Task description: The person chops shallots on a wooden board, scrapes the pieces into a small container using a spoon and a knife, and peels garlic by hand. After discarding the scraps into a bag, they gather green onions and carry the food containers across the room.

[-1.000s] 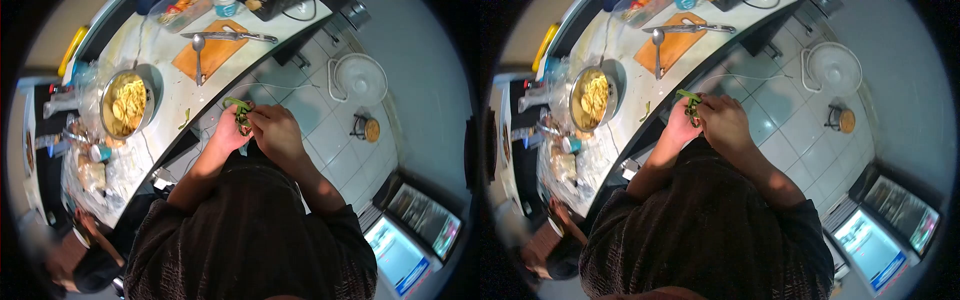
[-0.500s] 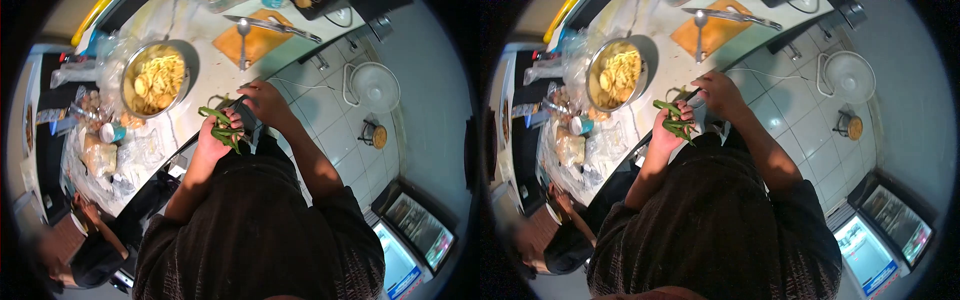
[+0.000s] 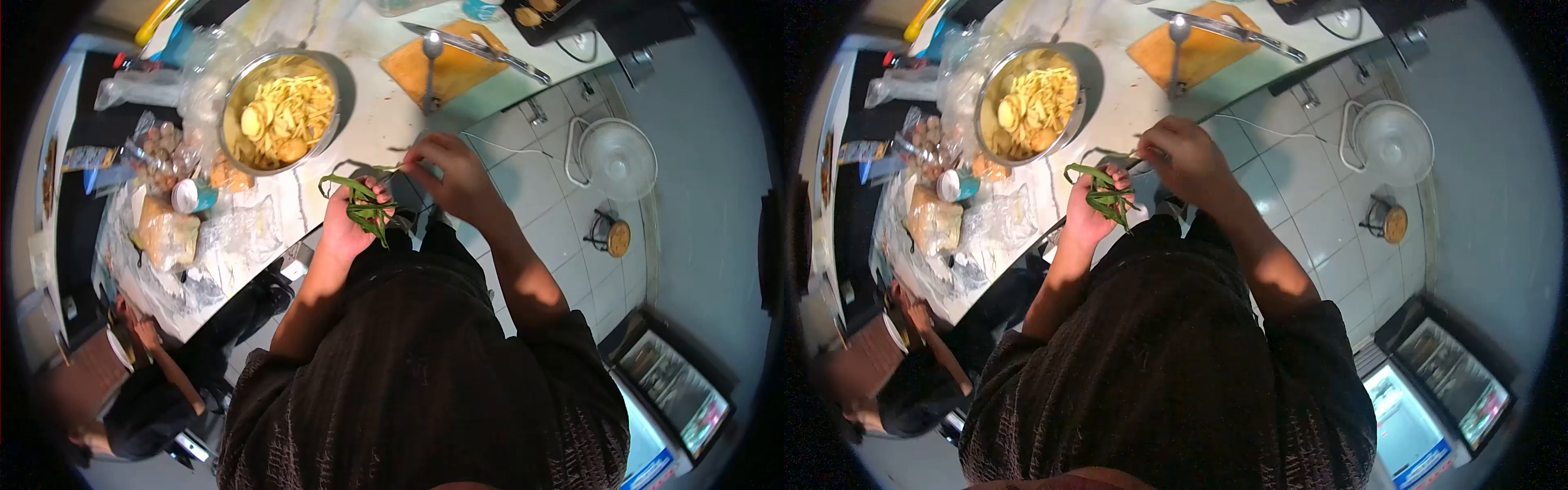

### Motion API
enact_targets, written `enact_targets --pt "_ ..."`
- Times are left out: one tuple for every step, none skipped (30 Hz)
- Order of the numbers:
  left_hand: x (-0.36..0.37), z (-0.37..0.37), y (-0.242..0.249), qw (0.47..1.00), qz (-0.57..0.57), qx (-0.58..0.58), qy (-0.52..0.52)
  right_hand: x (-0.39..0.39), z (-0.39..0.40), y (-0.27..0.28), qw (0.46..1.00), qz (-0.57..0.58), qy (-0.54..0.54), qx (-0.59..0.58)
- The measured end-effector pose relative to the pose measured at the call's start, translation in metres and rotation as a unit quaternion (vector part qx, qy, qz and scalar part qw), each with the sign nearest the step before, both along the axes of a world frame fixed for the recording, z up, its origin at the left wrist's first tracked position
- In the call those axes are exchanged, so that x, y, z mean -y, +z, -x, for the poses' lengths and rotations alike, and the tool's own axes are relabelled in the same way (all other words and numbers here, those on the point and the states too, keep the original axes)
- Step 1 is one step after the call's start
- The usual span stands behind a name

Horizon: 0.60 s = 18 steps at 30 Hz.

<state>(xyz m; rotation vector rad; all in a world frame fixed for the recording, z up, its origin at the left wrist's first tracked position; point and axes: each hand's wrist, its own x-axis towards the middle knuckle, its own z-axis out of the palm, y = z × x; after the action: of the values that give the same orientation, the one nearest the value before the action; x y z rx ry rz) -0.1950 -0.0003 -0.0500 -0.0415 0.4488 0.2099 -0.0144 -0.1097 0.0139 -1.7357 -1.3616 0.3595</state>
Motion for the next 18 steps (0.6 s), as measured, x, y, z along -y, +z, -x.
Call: enact_targets --pt "0.002 -0.008 -0.002 1.000 0.006 -0.007 -0.022 0.006 0.006 0.013 0.999 -0.024 0.006 -0.035" --pt "0.004 -0.017 0.001 0.996 -0.003 -0.078 -0.054 0.014 0.013 0.023 0.999 -0.021 -0.001 -0.039" --pt "0.008 -0.027 0.000 0.994 -0.002 -0.074 -0.077 0.024 0.020 0.028 0.999 -0.019 -0.025 -0.036" --pt "0.012 -0.039 -0.002 0.991 -0.018 -0.076 -0.106 0.035 0.027 0.033 0.998 0.008 -0.058 0.018" --pt "0.019 -0.051 -0.003 0.987 -0.034 -0.077 -0.137 0.046 0.032 0.036 0.993 0.037 -0.092 0.069" --pt "0.028 -0.063 -0.002 0.983 -0.034 -0.074 -0.165 0.058 0.036 0.032 0.991 0.056 -0.111 0.054" --pt "0.039 -0.074 0.000 0.977 -0.050 -0.080 -0.190 0.071 0.038 0.033 0.987 0.059 -0.140 0.053" --pt "0.051 -0.085 0.004 0.970 -0.067 -0.086 -0.216 0.085 0.041 0.033 0.979 0.054 -0.188 0.056" --pt "0.063 -0.094 0.009 0.962 -0.086 -0.089 -0.243 0.099 0.045 0.035 0.969 0.048 -0.236 0.059" --pt "0.073 -0.099 0.015 0.947 -0.126 -0.067 -0.287 0.117 0.046 0.036 0.964 0.050 -0.258 0.045" --pt "0.087 -0.105 0.017 0.937 -0.132 -0.058 -0.318 0.133 0.049 0.037 0.954 0.048 -0.291 0.048" --pt "0.102 -0.111 0.018 0.924 -0.160 -0.015 -0.347 0.150 0.053 0.038 0.946 0.037 -0.316 0.056" --pt "0.118 -0.116 0.017 0.908 -0.185 0.030 -0.375 0.167 0.058 0.038 0.938 0.027 -0.339 0.064" --pt "0.132 -0.125 0.015 0.904 -0.081 0.023 -0.419 0.184 0.065 0.038 0.926 0.026 -0.370 0.068" --pt "0.149 -0.129 0.014 0.890 -0.083 0.029 -0.448 0.199 0.073 0.037 0.911 0.043 -0.402 0.078" --pt "0.168 -0.134 0.014 0.872 -0.077 0.071 -0.478 0.216 0.082 0.038 0.895 0.059 -0.432 0.088" --pt "0.189 -0.138 0.015 0.852 -0.070 0.113 -0.507 0.233 0.090 0.039 0.881 0.057 -0.460 0.092" --pt "0.211 -0.140 0.017 0.828 -0.060 0.153 -0.536 0.251 0.101 0.040 0.864 0.053 -0.492 0.093"
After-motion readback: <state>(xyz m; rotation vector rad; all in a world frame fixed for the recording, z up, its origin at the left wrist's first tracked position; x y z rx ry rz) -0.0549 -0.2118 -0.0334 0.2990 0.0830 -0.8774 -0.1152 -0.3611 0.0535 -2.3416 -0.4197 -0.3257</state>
